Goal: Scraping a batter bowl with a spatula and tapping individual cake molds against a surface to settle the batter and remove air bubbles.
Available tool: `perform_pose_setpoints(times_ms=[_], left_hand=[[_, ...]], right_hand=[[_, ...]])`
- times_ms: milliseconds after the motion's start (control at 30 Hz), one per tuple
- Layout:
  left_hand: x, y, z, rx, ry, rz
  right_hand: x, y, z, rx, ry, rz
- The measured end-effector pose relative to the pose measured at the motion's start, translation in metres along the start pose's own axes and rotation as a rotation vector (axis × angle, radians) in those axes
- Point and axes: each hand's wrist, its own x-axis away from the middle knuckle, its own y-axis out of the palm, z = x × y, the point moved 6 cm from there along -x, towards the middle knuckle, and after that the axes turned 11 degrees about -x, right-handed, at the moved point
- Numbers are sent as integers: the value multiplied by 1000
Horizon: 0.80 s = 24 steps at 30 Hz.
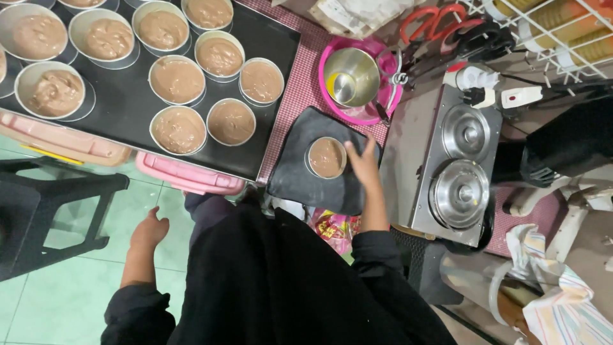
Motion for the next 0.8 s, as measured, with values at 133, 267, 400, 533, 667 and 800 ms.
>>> perform_pose_setpoints(times_ms=[133,267,400,533,667,800], left_hand=[[8,3,7,5,-3,-14],[1,14,7,1,4,-29],[9,7,15,9,3,-21],[15,5,8,34,-13,10],[23,7,-1,32,-27,-16],[18,13,-12,1,-39,-18]], right_hand=[[23,20,-15,-39,-66,-78],[29,72,-7,382,-192,27],[26,70,-14,540,-286,225],[43,54,-20,446,-499,459],[35,71,3,526,-400,344],[47,58,-16,481,-416,440]])
